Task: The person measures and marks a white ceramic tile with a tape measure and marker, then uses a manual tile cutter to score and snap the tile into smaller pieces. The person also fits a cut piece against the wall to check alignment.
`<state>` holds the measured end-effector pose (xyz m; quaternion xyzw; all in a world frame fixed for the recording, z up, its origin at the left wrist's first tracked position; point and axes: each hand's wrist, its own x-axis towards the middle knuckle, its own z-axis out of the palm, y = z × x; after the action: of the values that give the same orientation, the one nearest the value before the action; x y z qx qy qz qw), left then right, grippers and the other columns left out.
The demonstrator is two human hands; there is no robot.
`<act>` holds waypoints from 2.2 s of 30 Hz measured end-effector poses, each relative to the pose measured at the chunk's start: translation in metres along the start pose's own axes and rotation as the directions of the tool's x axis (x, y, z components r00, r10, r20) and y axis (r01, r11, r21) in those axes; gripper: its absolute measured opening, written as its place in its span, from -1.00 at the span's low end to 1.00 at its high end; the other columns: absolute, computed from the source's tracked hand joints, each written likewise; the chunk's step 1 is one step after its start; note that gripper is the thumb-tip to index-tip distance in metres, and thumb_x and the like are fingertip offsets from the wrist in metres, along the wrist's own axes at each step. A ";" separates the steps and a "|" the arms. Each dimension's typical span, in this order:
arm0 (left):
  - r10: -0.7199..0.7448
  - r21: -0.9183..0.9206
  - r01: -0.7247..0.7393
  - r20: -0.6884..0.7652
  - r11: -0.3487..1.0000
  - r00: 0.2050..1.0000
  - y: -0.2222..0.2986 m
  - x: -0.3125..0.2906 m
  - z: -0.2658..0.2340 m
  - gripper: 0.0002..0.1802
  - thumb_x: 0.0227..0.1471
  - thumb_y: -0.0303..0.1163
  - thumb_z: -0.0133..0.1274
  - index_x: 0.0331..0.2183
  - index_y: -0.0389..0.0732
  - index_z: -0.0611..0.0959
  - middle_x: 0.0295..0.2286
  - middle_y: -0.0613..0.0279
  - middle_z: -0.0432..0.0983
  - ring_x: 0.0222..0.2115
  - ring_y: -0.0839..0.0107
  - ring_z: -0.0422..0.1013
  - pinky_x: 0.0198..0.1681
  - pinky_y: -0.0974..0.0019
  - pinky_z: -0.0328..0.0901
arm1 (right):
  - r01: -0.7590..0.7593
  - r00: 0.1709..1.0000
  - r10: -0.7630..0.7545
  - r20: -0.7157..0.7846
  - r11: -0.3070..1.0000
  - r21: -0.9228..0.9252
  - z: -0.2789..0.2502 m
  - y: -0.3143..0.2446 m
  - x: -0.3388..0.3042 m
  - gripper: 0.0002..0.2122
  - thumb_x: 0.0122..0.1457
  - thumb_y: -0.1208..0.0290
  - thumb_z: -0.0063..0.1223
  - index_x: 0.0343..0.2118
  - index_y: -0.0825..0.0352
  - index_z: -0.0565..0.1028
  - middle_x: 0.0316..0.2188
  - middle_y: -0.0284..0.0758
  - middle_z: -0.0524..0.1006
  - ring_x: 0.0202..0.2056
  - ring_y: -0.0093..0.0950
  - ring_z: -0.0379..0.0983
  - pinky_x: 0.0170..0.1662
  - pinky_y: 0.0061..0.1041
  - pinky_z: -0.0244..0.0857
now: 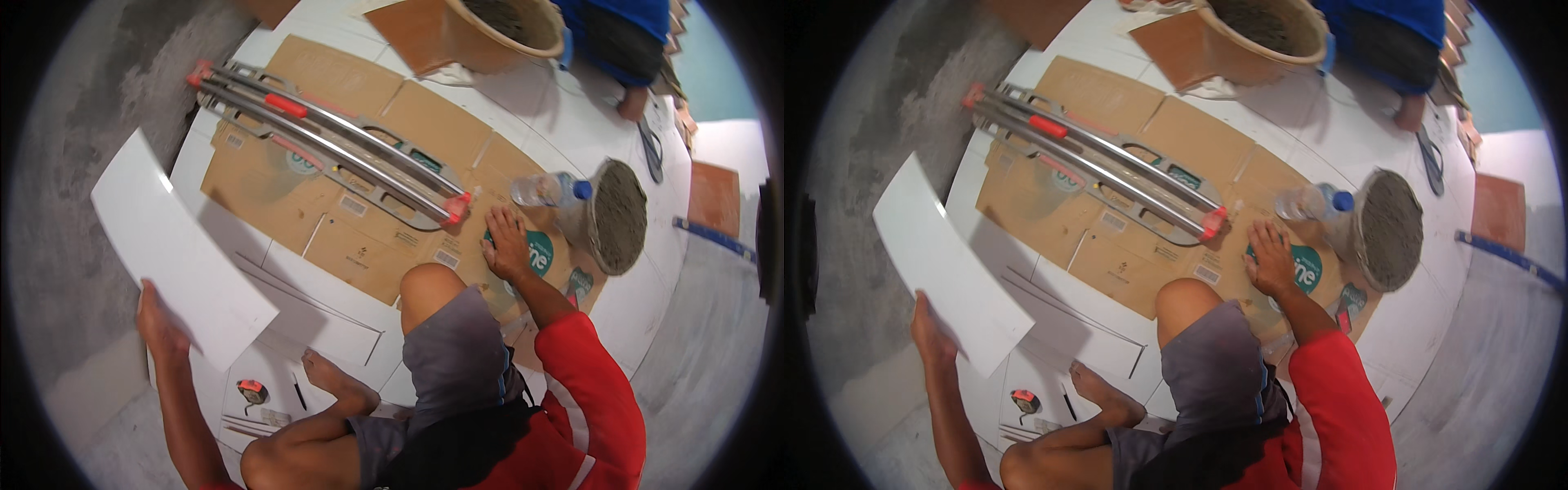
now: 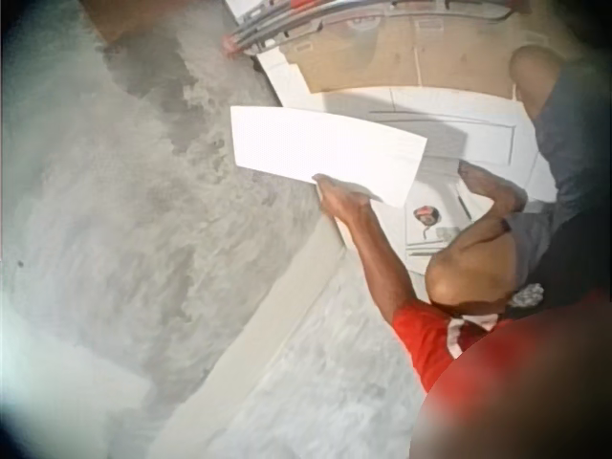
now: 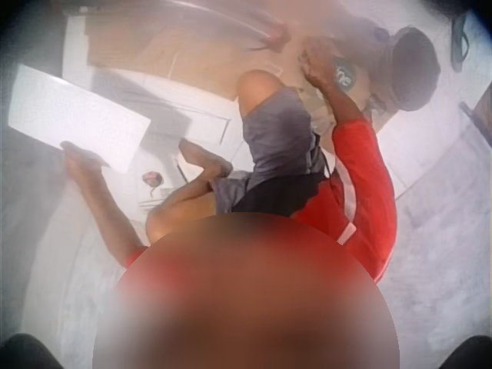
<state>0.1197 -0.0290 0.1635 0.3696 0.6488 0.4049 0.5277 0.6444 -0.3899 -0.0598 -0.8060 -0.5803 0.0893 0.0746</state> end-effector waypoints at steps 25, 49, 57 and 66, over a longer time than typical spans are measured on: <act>-0.284 -0.411 0.166 -0.246 0.896 0.927 -0.046 0.029 0.156 -0.45 0.32 -0.14 -0.04 0.01 -0.51 0.46 -0.04 -0.17 0.49 -0.06 0.03 0.47 0.05 -0.03 0.38 | 0.028 0.996 -0.023 0.085 0.998 -0.056 0.002 0.005 0.000 -0.33 0.11 0.22 0.00 0.28 0.44 0.21 0.33 0.03 0.15 0.38 0.11 -0.10 0.38 0.18 -0.34; -0.325 -0.334 0.253 -0.179 0.908 0.929 -0.150 0.107 0.211 -0.23 0.22 0.00 0.02 0.18 -0.50 0.37 0.13 -0.15 0.37 0.16 0.08 0.30 0.25 0.16 0.13 | -0.357 0.914 0.238 0.330 0.084 0.930 -0.052 -0.221 0.301 -0.72 0.34 0.37 0.01 -0.01 0.48 0.47 -0.30 -0.25 0.56 -0.39 -0.50 0.53 -0.35 -0.55 0.46; -0.371 -0.346 0.297 -0.172 0.890 0.913 -0.153 0.108 0.207 -0.15 0.24 0.02 -0.01 0.24 -0.53 0.26 0.22 -0.22 0.25 0.24 0.03 0.21 0.29 0.15 0.10 | -0.547 0.828 0.178 0.533 0.045 0.836 -0.056 -0.264 0.354 -0.76 0.33 0.39 0.04 -0.05 0.43 0.44 -0.30 -0.24 0.50 -0.39 -0.40 0.55 -0.38 -0.45 0.53; -0.380 -0.263 0.326 -0.187 0.908 0.906 -0.146 0.105 0.220 -0.20 0.24 0.04 -0.03 0.19 -0.50 0.35 0.15 -0.20 0.35 0.18 0.06 0.29 0.24 0.15 0.16 | -0.368 0.876 0.266 0.401 -0.168 0.915 -0.074 -0.277 0.364 -0.83 0.31 0.47 0.05 -0.14 0.47 0.47 -0.37 -0.21 0.52 -0.40 -0.43 0.54 -0.38 -0.52 0.52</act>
<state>0.3105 0.0380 -0.0366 0.1326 0.7124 0.4138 0.5511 0.5190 0.0415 0.0536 -0.6049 -0.1133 0.5240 0.5888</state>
